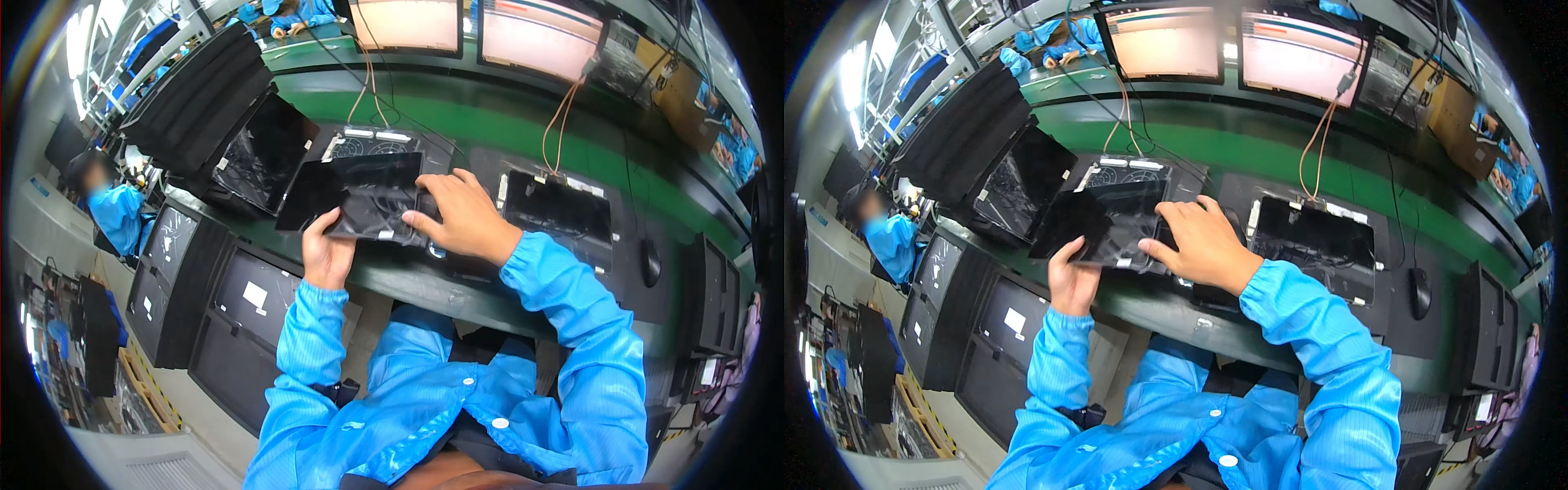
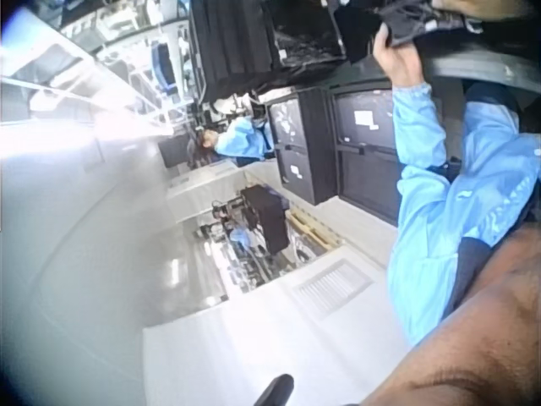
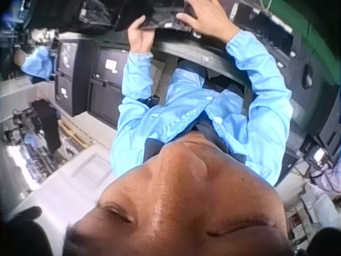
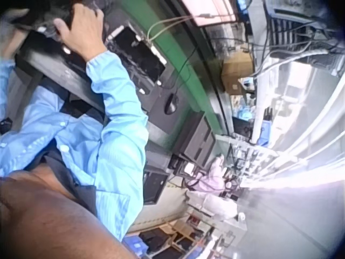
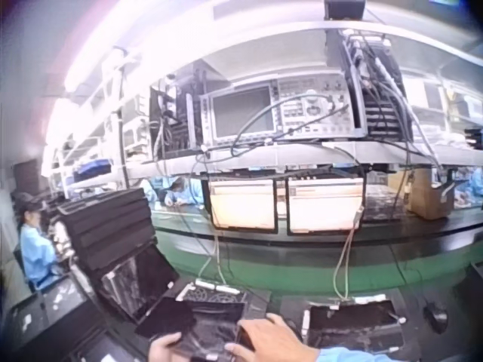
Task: The person assembles electronic tablets by connecting a connector cable to an electronic board and a tablet screen, then marks the assembled tablet screen with a marking pen. The person also applies a protective film to the tablet screen.
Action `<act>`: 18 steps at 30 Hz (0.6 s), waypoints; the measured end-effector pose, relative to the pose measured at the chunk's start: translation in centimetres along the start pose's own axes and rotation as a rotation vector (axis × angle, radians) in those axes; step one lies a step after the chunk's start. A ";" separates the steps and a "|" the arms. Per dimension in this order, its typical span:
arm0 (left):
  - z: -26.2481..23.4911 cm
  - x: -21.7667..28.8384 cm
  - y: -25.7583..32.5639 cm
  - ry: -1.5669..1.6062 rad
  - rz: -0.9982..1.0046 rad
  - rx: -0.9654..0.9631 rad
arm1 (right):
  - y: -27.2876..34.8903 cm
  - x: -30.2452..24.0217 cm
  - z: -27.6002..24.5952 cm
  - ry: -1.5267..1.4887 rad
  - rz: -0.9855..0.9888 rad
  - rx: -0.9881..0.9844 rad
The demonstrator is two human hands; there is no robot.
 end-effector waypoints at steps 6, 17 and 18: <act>1.8 -0.6 -6.6 -0.078 -0.059 0.008 | -0.9 2.3 2.0 0.117 0.047 -0.019; 2.7 10.4 -6.2 -1.536 0.902 0.154 | -1.4 3.2 4.7 0.303 0.047 -0.178; 4.2 11.0 -6.3 -1.602 1.186 0.113 | -1.4 3.4 4.8 0.308 0.049 -0.179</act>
Point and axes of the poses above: each hand's wrist, its own y-axis away from the middle knuckle, its own z-axis out of the palm, x = y × z, the point moved 9 cm from there along -y, towards the middle knuckle, and after that the axes turned 15 degrees about x, right-handed, at the moved point
